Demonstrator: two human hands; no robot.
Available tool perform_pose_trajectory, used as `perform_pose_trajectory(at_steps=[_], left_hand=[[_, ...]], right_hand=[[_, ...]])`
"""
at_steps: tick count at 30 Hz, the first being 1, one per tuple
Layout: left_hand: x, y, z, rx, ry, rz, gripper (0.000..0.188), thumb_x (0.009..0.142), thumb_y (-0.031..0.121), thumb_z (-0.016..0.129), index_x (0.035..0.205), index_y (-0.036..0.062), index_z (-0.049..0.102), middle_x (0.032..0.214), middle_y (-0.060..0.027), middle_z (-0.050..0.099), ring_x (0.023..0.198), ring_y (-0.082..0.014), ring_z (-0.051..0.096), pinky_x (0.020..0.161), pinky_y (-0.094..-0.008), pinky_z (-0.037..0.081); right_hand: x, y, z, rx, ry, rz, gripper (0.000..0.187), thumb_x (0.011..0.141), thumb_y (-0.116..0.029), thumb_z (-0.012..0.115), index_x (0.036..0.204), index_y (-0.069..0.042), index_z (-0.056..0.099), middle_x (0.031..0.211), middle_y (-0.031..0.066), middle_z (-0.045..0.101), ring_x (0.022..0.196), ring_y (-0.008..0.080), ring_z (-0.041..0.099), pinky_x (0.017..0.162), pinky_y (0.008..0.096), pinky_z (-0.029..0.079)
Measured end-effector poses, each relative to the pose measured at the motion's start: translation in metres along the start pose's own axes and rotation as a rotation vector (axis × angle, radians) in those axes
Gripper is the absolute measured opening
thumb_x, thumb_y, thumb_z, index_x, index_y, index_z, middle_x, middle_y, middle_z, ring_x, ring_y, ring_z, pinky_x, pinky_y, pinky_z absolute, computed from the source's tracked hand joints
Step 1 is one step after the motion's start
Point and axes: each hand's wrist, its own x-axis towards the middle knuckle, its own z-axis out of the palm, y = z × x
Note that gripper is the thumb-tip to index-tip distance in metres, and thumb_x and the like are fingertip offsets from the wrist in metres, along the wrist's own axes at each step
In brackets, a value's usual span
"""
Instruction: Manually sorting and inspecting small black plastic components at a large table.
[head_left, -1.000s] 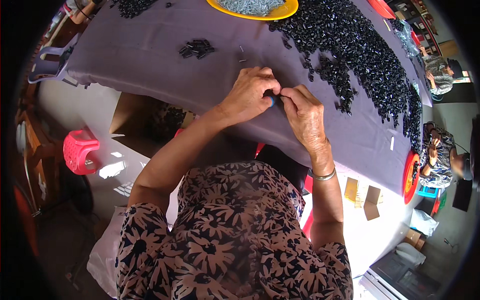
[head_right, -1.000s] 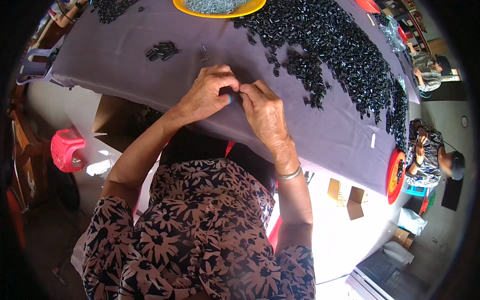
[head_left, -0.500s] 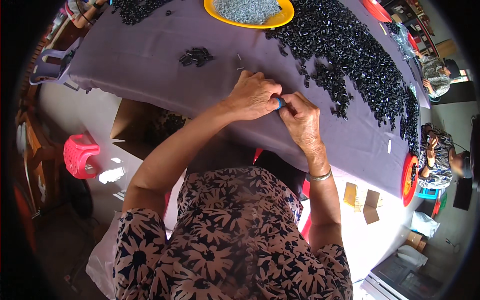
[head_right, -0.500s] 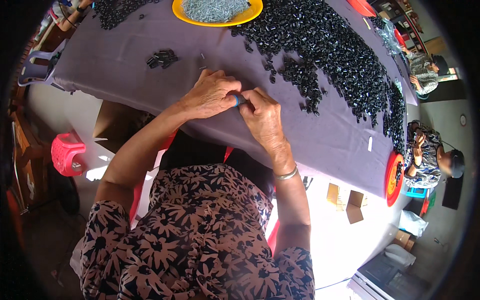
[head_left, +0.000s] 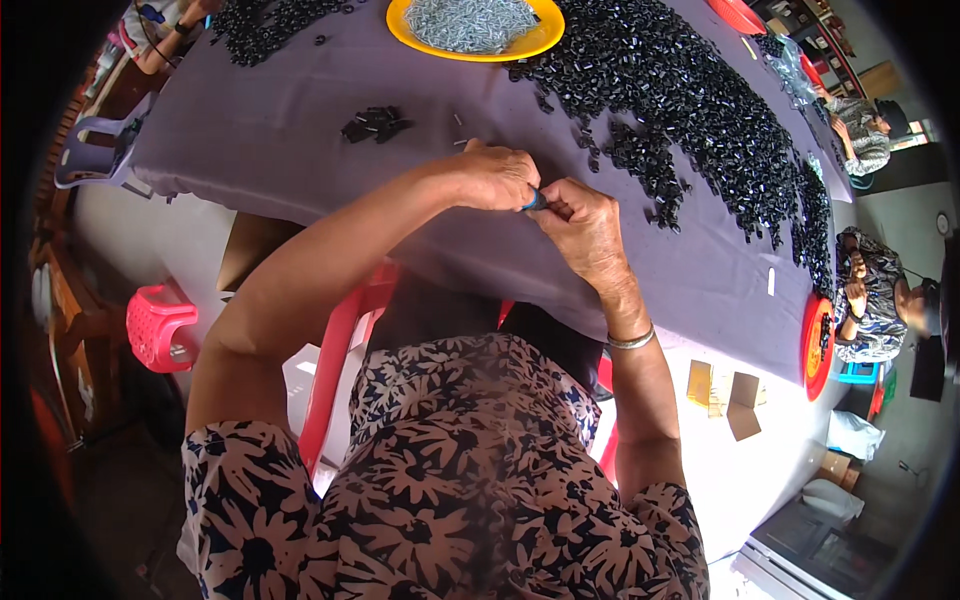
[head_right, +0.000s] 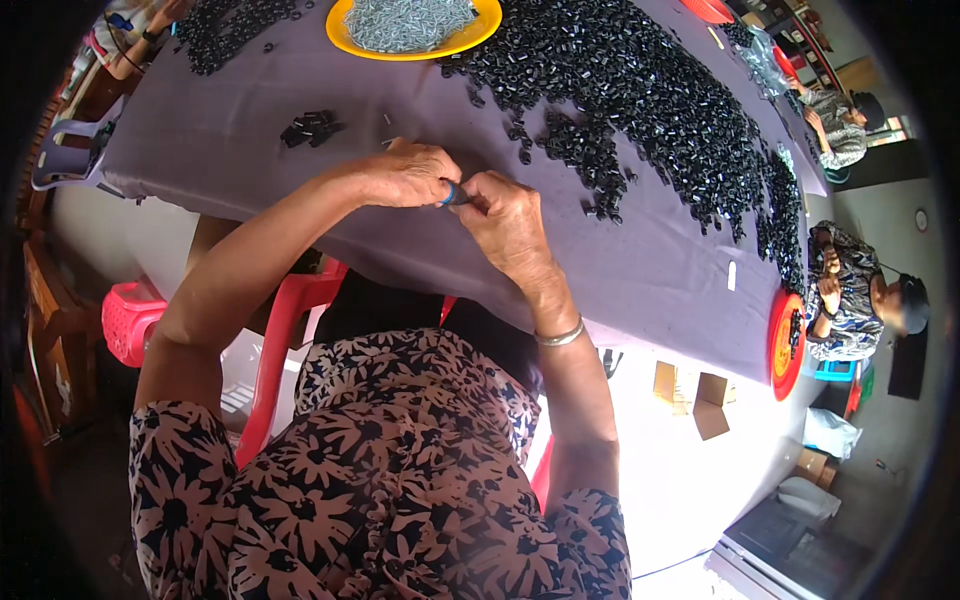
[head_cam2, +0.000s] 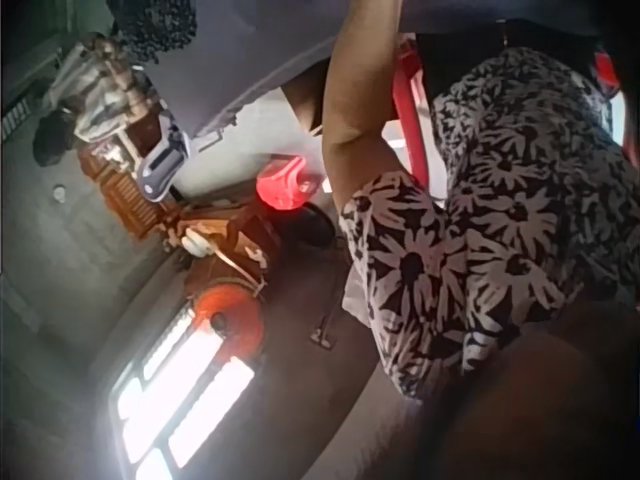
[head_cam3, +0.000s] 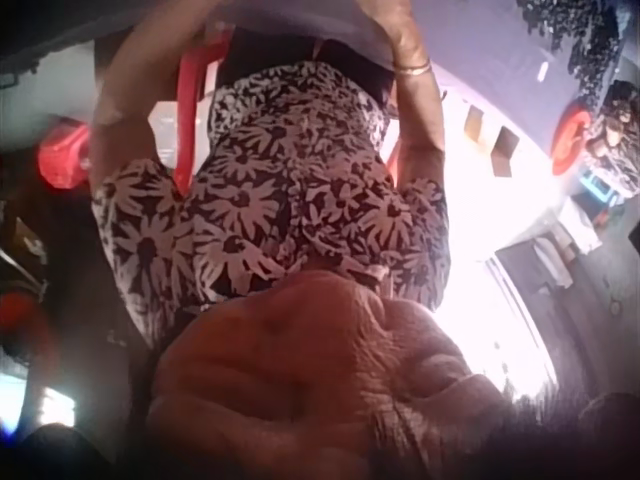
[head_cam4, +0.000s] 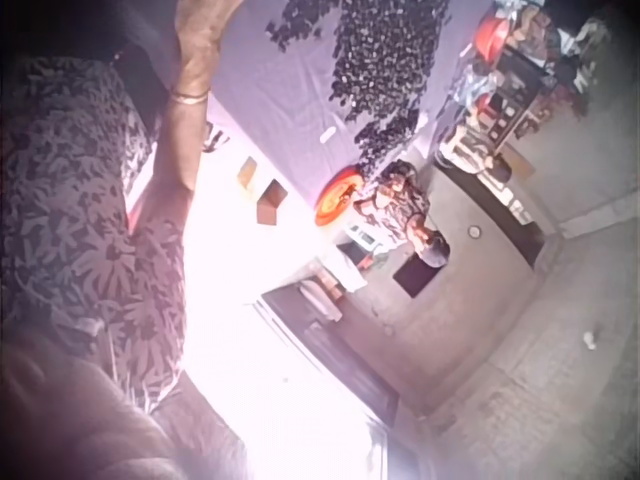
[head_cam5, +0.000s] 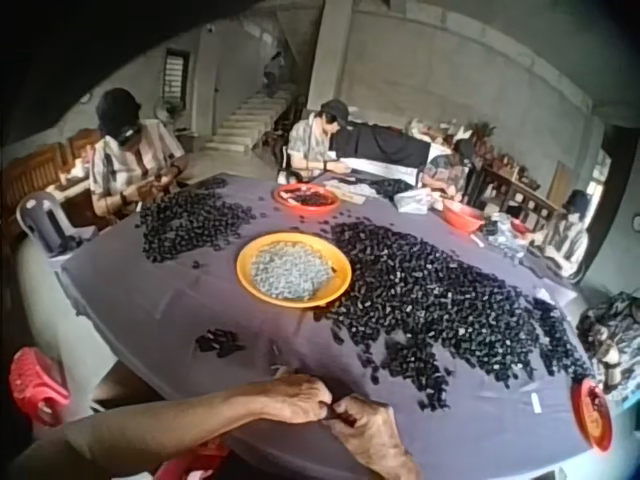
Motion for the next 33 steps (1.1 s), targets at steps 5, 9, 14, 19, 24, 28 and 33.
perform_pose_trajectory(at_steps=[5, 9, 14, 19, 24, 28, 33], left_hand=[[-0.003, -0.001, -0.012, -0.114, -0.078, -0.022, 0.026, 0.079, 0.03, 0.052, 0.07, 0.009, 0.065, 0.073, -0.0053, 0.066, 0.078, -0.0205, 0.063, 0.075, -0.0467, 0.043], [-0.001, 0.002, -0.023, -0.174, -0.168, 0.013, 0.031, 0.081, 0.029, 0.048, 0.074, 0.003, 0.062, 0.072, -0.0048, 0.064, 0.071, -0.016, 0.061, 0.072, -0.0326, 0.046], [0.0, 0.002, -0.027, -0.222, -0.234, -0.014, 0.028, 0.081, 0.024, 0.048, 0.075, 0.0016, 0.064, 0.071, -0.0058, 0.063, 0.069, -0.0153, 0.059, 0.07, -0.0312, 0.045], [0.003, 0.009, -0.025, -0.144, -0.232, -0.034, 0.027, 0.08, 0.022, 0.049, 0.077, 0.0016, 0.066, 0.071, -0.0063, 0.065, 0.069, -0.0155, 0.06, 0.068, -0.0321, 0.046], [0.003, 0.002, -0.02, -0.135, -0.199, -0.09, 0.027, 0.08, 0.022, 0.049, 0.077, 0.0016, 0.066, 0.074, -0.0067, 0.067, 0.069, -0.0164, 0.062, 0.066, -0.0338, 0.048], [0.003, 0.013, -0.016, -0.053, -0.134, -0.113, 0.026, 0.081, 0.023, 0.048, 0.079, 0.0051, 0.068, 0.076, -0.0059, 0.069, 0.075, -0.02, 0.065, 0.073, -0.0375, 0.049], [0.002, -0.009, 0.001, 0.132, 0.108, 0.035, 0.028, 0.086, 0.029, 0.045, 0.093, 0.0101, 0.064, 0.083, -0.0111, 0.068, 0.084, -0.03, 0.066, 0.078, -0.0461, 0.047]], right_hand=[[0.008, -0.01, -0.001, -0.048, -0.044, -0.008, 0.014, 0.074, -0.005, 0.076, 0.082, 0.0, 0.065, 0.065, 0.0055, 0.065, 0.056, 0.007, 0.056, 0.055, 0.0254, 0.048], [0.011, -0.008, -0.003, 0.041, -0.049, 0.07, 0.013, 0.07, -0.006, 0.075, 0.078, 0.0, 0.065, 0.065, 0.0126, 0.064, 0.056, 0.0222, 0.062, 0.056, 0.033, 0.049], [0.018, -0.011, -0.008, 0.04, -0.139, 0.142, 0.015, 0.069, -0.007, 0.076, 0.076, 0.0, 0.066, 0.065, 0.0118, 0.065, 0.056, 0.0189, 0.062, 0.057, 0.0317, 0.049], [0.015, -0.007, -0.006, 0.082, -0.158, 0.181, 0.016, 0.068, -0.008, 0.077, 0.076, 0.0, 0.066, 0.065, 0.0115, 0.065, 0.057, 0.0185, 0.062, 0.057, 0.0318, 0.049], [0.017, -0.011, -0.006, 0.018, -0.148, 0.105, 0.018, 0.068, -0.011, 0.078, 0.078, -0.001, 0.067, 0.069, 0.0125, 0.066, 0.06, 0.022, 0.064, 0.059, 0.0338, 0.05], [0.013, -0.004, -0.009, 0.027, -0.142, 0.104, 0.021, 0.072, -0.011, 0.078, 0.085, 0.001, 0.066, 0.067, 0.0052, 0.065, 0.059, 0.0094, 0.057, 0.057, 0.0284, 0.049], [0.006, 0.007, 0.005, -0.044, 0.0, 0.05, 0.017, 0.073, -0.009, 0.075, 0.086, -0.002, 0.067, 0.065, 0.0046, 0.062, 0.058, 0.009, 0.056, 0.057, 0.0279, 0.049]])
